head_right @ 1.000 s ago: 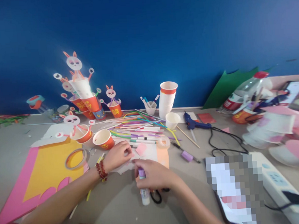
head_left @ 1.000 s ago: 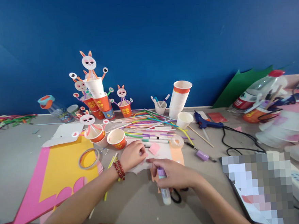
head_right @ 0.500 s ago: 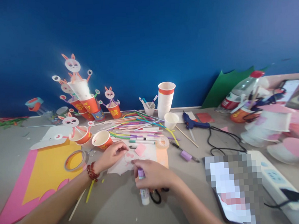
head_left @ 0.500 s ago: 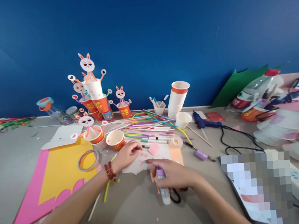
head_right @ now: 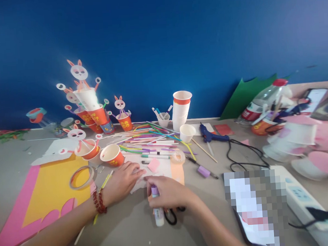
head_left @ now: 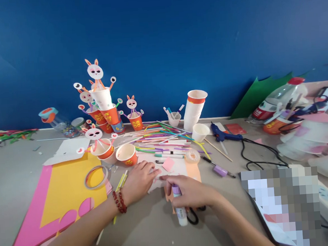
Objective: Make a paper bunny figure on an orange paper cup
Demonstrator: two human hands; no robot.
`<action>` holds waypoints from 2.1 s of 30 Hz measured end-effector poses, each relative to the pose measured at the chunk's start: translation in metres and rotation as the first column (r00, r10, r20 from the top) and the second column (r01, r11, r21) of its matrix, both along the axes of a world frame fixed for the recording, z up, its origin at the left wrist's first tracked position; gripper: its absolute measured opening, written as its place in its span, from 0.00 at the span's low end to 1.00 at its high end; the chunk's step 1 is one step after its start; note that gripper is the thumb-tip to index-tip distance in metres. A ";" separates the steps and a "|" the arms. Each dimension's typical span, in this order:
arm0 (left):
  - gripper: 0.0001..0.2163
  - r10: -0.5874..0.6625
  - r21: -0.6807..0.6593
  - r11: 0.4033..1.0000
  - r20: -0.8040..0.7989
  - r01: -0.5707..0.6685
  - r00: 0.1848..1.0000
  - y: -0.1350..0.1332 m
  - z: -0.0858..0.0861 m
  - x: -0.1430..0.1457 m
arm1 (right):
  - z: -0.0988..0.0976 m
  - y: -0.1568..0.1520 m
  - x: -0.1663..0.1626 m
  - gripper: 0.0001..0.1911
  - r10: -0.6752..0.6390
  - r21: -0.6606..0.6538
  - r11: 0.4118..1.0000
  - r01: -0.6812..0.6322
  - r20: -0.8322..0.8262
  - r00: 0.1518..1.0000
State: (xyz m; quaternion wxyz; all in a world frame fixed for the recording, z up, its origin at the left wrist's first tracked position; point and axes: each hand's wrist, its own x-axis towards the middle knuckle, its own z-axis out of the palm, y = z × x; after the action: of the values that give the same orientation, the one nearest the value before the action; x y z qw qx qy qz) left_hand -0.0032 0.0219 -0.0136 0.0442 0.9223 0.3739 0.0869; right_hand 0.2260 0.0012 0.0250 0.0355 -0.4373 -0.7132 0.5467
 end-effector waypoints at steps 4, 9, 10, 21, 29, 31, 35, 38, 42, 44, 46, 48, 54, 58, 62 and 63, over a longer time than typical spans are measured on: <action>0.16 -0.005 0.006 1.000 -0.013 0.005 1.000 -0.001 -0.003 -0.001 | -0.003 0.000 0.001 0.15 0.008 0.003 1.000 -0.008 -0.012 1.000; 0.16 -0.002 -0.011 1.000 0.000 0.002 1.000 -0.003 -0.007 -0.002 | -0.002 0.001 0.000 0.15 0.000 0.026 1.000 0.000 -0.026 1.000; 0.16 -0.003 -0.014 1.000 0.002 0.003 1.000 -0.003 -0.008 -0.002 | -0.001 0.001 0.000 0.15 -0.001 0.023 1.000 0.002 -0.023 1.000; 0.17 -0.010 -0.037 0.999 0.012 0.010 1.000 -0.003 -0.005 -0.002 | 0.007 0.002 0.000 0.15 0.010 0.037 0.999 -0.011 0.026 1.000; 0.18 -0.016 0.005 1.000 -0.070 0.016 0.997 -0.005 -0.007 -0.002 | 0.005 0.001 -0.001 0.14 0.010 0.018 1.000 -0.011 0.033 0.999; 0.19 -0.024 -0.019 1.000 -0.044 0.023 0.999 -0.004 -0.007 -0.003 | 0.005 0.002 -0.001 0.14 0.015 0.046 0.999 -0.016 0.036 0.999; 0.18 -0.003 -0.034 0.999 -0.054 0.001 0.999 -0.004 -0.006 -0.004 | 0.003 0.003 0.000 0.14 0.021 0.104 0.994 -0.024 0.027 0.999; 0.19 -0.008 -0.073 0.997 -0.032 0.006 0.999 -0.004 -0.006 -0.005 | 0.000 0.004 0.001 0.14 0.028 0.122 0.992 -0.028 0.005 1.000; 0.19 0.002 -0.076 0.997 -0.011 -0.003 1.000 -0.004 -0.006 -0.006 | -0.005 0.004 0.001 0.16 0.010 0.113 0.994 -0.007 -0.026 1.000; 0.19 0.005 -0.066 0.998 -0.003 -0.005 1.000 -0.005 -0.007 -0.006 | -0.007 0.004 0.002 0.16 0.005 0.088 0.996 -0.002 -0.035 0.999; 0.20 -0.007 -0.068 0.998 0.015 0.008 1.000 -0.005 -0.009 -0.007 | -0.009 0.005 0.003 0.16 -0.012 0.047 0.999 0.016 -0.068 0.998; 0.19 -0.015 -0.078 0.997 0.042 0.018 0.999 -0.004 -0.012 -0.009 | -0.008 0.007 0.006 0.14 -0.079 -0.003 0.997 0.079 -0.154 0.985; 0.15 0.095 -0.153 0.987 0.348 -0.044 0.933 0.001 0.001 -0.023 | -0.004 0.016 0.018 0.10 -0.536 -0.185 0.806 0.562 -0.633 0.560; 0.09 0.217 -0.221 0.967 0.457 -0.126 0.863 -0.006 0.025 -0.038 | -0.012 0.024 0.020 0.13 -0.684 -0.437 0.557 0.706 -0.723 0.092; 0.08 0.343 -0.249 0.934 0.409 -0.258 0.846 -0.020 0.034 -0.055 | -0.015 0.026 0.020 0.14 -0.680 -0.497 0.505 0.705 -0.733 -0.030; 0.07 0.363 -0.261 0.925 0.389 -0.276 0.847 -0.023 0.034 -0.058 | -0.014 0.026 0.019 0.14 -0.668 -0.498 0.505 0.705 -0.743 -0.047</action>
State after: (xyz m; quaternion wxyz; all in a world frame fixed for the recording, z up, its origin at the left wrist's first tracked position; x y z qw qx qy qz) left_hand -0.0613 -0.0015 0.0202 0.2007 0.7956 0.5103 0.2575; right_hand 0.2455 0.0270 0.0109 0.6789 -0.3686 -0.2657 0.5767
